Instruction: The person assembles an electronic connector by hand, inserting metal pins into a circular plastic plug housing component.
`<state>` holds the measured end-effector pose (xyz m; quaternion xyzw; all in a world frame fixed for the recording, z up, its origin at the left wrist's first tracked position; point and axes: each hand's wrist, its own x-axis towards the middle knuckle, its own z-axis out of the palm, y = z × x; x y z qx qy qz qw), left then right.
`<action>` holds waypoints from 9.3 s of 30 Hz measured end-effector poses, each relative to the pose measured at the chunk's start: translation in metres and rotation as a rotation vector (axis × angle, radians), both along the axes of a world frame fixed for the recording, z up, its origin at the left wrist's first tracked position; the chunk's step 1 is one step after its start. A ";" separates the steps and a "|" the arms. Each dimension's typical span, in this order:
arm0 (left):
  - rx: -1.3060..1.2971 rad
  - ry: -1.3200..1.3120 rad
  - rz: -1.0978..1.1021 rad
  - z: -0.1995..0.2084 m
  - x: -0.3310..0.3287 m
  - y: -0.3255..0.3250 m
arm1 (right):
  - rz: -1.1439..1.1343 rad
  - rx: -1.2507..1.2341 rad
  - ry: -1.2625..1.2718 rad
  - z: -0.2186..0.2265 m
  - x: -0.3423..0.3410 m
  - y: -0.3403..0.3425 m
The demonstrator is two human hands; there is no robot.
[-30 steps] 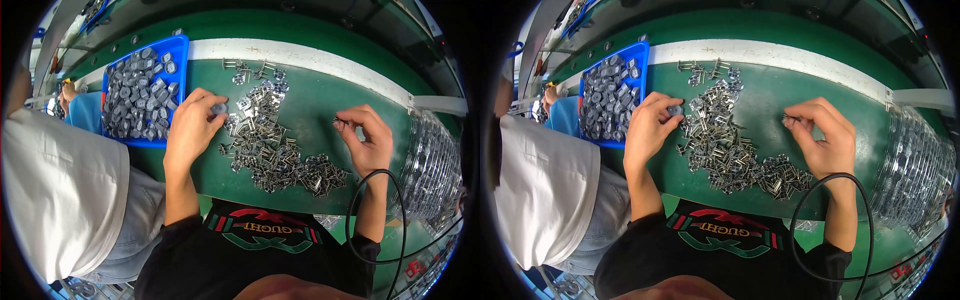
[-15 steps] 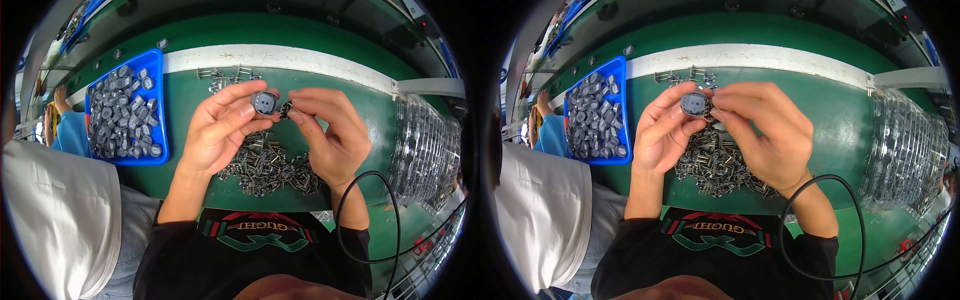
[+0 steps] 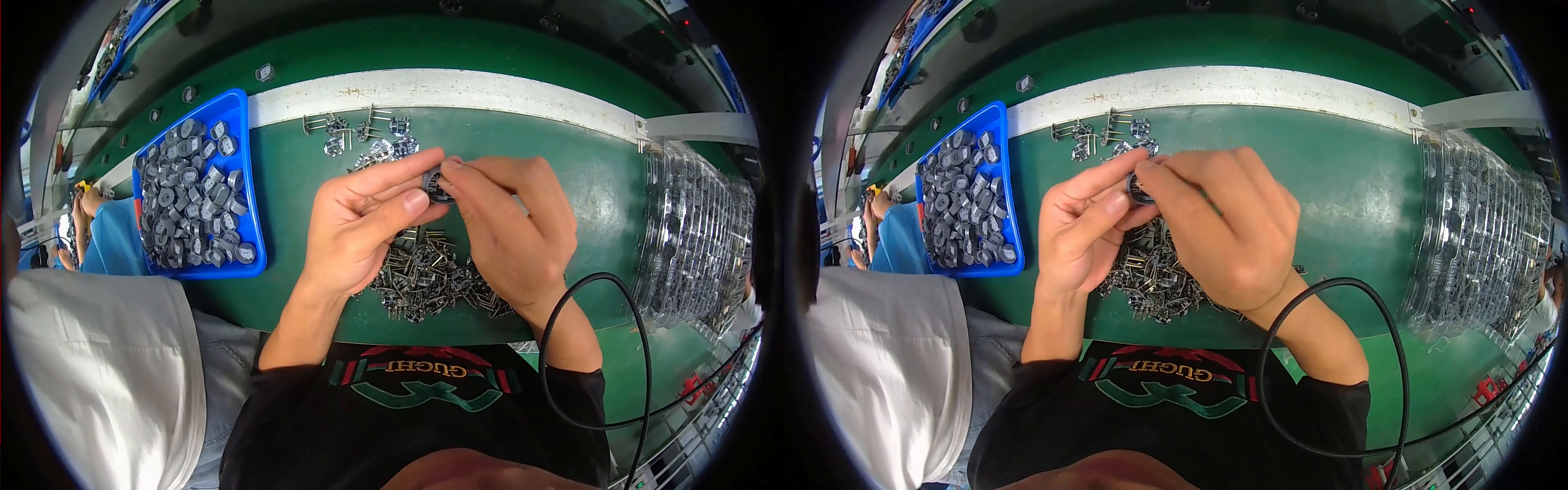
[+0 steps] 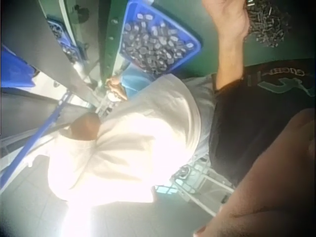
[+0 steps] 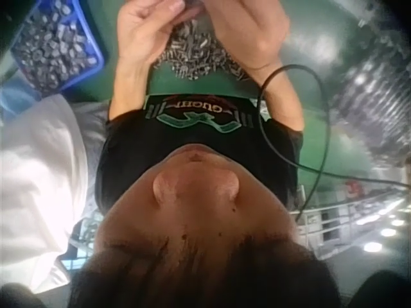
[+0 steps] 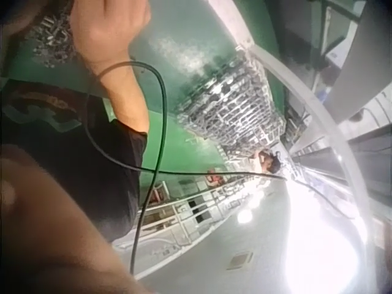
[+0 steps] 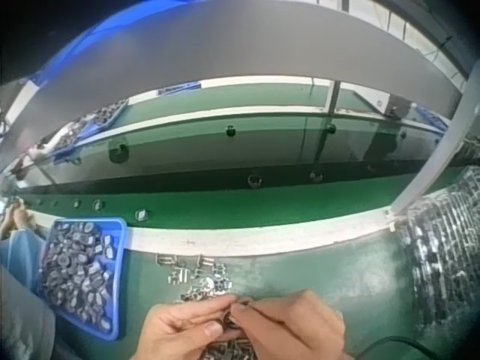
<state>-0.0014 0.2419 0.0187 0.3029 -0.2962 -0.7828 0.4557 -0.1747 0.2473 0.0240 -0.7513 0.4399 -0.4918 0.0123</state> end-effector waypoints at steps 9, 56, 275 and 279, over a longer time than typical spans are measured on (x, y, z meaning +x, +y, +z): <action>-0.342 -0.594 0.260 0.016 0.014 -0.042 | 0.041 0.532 0.067 0.027 -0.063 0.004; -0.524 -0.690 0.099 0.017 0.023 -0.038 | 0.335 0.987 -0.732 0.000 -0.054 0.002; -0.432 -0.801 0.129 -0.015 -0.016 -0.193 | 0.392 0.454 0.242 -0.036 -0.030 0.011; -0.313 -0.846 0.141 -0.041 -0.009 -0.236 | 0.393 0.520 0.240 -0.034 -0.034 0.011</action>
